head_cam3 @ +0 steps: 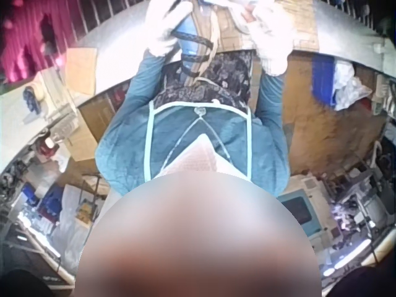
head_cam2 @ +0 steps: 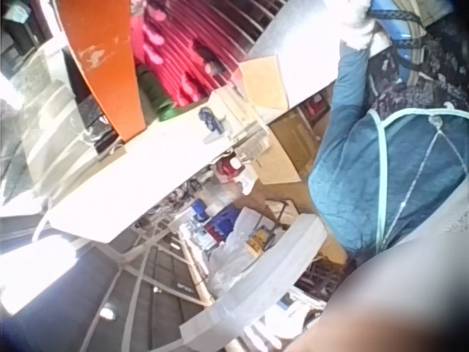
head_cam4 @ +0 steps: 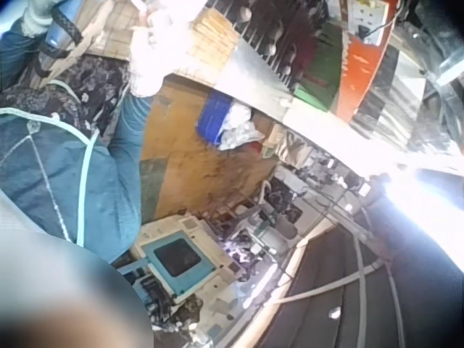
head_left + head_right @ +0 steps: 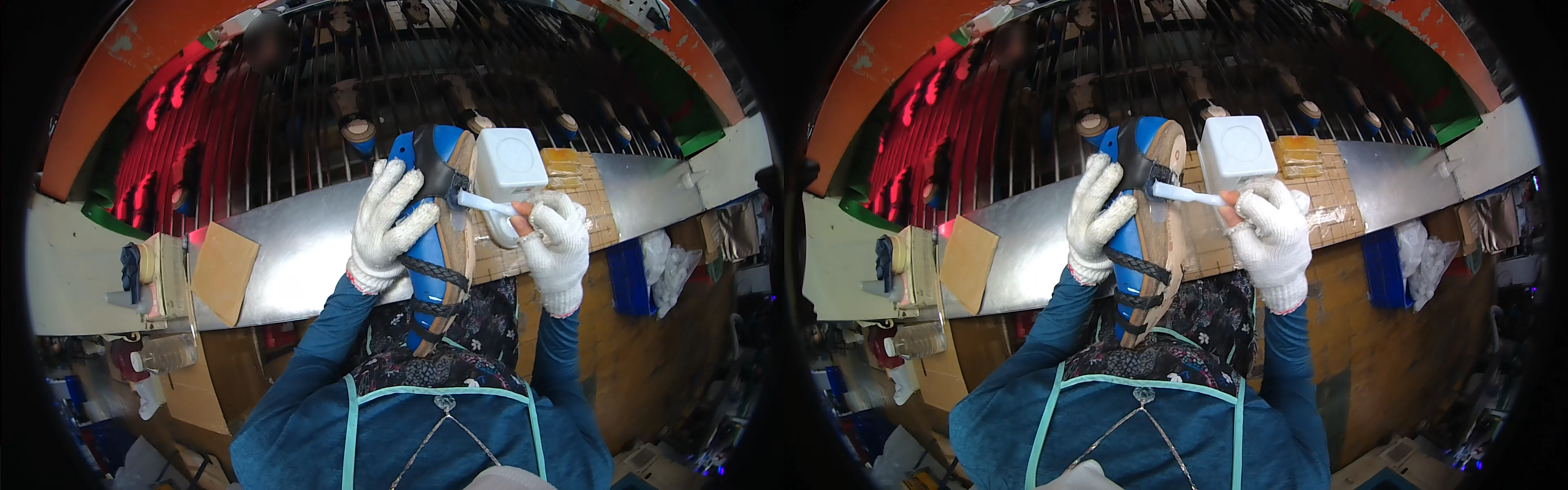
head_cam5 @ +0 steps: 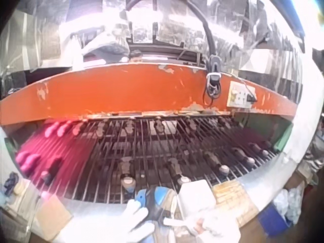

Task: The person repeatedly applies glue to the sole of a blue and black shoe using a small brush. They dip the brush into a white container and spread the adhesive along the sole's edge and surface, rotating the shoe to access different areas.

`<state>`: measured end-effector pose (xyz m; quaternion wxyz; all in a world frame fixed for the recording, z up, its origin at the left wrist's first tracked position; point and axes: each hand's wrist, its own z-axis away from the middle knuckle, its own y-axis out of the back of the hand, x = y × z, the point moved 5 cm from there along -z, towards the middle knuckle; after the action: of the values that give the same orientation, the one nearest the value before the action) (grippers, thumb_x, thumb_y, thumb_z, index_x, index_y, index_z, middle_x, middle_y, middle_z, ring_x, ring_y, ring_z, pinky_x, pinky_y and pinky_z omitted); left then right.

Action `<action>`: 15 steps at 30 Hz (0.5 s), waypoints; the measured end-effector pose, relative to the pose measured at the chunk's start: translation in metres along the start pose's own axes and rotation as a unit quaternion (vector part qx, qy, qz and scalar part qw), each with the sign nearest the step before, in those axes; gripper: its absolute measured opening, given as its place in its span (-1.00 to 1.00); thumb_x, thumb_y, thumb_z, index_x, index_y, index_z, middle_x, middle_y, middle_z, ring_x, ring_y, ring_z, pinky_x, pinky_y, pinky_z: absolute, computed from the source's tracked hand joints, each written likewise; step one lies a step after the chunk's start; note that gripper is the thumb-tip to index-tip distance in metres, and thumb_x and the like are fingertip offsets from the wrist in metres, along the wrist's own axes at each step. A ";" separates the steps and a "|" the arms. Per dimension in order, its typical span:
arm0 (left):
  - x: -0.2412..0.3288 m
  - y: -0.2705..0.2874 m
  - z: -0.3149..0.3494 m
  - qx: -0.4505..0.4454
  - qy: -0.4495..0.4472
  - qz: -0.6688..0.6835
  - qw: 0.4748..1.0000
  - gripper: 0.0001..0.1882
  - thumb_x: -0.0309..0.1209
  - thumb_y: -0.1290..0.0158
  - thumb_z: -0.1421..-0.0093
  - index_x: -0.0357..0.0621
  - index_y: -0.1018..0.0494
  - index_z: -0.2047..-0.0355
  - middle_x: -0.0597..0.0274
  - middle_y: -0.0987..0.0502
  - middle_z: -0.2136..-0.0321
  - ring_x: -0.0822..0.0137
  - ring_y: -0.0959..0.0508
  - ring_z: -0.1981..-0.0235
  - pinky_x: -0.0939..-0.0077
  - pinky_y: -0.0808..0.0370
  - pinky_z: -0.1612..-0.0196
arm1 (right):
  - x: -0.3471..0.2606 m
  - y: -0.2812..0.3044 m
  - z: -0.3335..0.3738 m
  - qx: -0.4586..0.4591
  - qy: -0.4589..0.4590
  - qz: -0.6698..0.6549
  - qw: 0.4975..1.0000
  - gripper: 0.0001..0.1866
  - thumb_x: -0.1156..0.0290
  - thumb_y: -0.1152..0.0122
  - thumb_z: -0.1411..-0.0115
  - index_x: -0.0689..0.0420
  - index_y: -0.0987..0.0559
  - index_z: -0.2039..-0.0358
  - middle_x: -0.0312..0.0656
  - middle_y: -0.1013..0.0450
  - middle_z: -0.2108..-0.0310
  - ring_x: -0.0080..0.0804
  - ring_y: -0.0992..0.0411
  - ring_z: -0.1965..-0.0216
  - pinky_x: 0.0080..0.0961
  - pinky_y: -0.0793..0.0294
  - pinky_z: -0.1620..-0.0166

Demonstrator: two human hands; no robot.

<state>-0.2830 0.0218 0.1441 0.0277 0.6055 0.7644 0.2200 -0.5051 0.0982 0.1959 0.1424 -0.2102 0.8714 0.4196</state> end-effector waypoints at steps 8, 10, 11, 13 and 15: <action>0.001 -0.001 -0.009 0.000 -0.016 0.008 1.000 -0.48 -0.41 -0.31 0.08 0.18 -0.55 0.04 0.02 -0.46 -0.17 -0.09 -0.36 -0.29 -0.16 -0.25 -0.34 | 0.008 0.010 -0.010 0.057 -0.023 -0.039 0.997 -0.82 0.41 -0.44 -0.02 0.11 -0.70 0.32 -0.25 -0.51 0.35 -0.35 -0.40 0.31 -0.43 -0.25 0.16; 0.001 -0.002 -0.010 0.002 -0.019 0.010 1.000 -0.50 -0.43 -0.30 0.07 0.18 -0.55 0.05 0.02 -0.46 -0.16 -0.09 -0.36 -0.29 -0.16 -0.25 -0.34 | 0.004 0.010 -0.009 0.069 -0.001 -0.022 0.997 -0.83 0.42 -0.45 -0.02 0.10 -0.70 0.32 -0.27 -0.51 0.34 -0.36 -0.41 0.30 -0.41 -0.23 0.14; 0.001 -0.002 -0.011 0.001 -0.020 0.010 1.000 -0.51 -0.43 -0.30 0.06 0.18 -0.56 0.05 0.02 -0.47 -0.16 -0.09 -0.36 -0.29 -0.16 -0.25 -0.34 | 0.003 0.010 -0.008 0.063 0.006 -0.015 0.998 -0.82 0.42 -0.45 -0.02 0.09 -0.70 0.32 -0.27 -0.51 0.34 -0.36 -0.41 0.31 -0.40 -0.23 0.15; 0.000 -0.002 -0.011 0.000 -0.021 0.008 1.000 -0.52 -0.45 -0.29 0.05 0.18 -0.56 0.06 0.02 -0.47 -0.16 -0.09 -0.36 -0.29 -0.15 -0.25 -0.34 | 0.000 0.011 -0.006 0.043 0.008 0.002 0.999 -0.81 0.44 -0.44 -0.01 0.11 -0.70 0.31 -0.24 -0.52 0.33 -0.33 -0.42 0.28 -0.39 -0.27 0.14; -0.001 -0.001 -0.012 0.001 -0.025 0.007 1.000 -0.52 -0.46 -0.28 0.05 0.18 -0.57 0.06 0.02 -0.48 -0.15 -0.08 -0.36 -0.29 -0.14 -0.26 -0.34 | -0.001 0.013 -0.003 0.016 -0.005 0.017 1.000 -0.79 0.47 -0.43 -0.01 0.14 -0.70 0.29 -0.17 -0.53 0.30 -0.26 -0.42 0.23 -0.37 -0.36 0.13</action>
<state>-0.2877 0.0175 0.1541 0.0449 0.6163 0.7592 0.2042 -0.5104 0.1039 0.2069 0.1429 -0.1907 0.8810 0.4087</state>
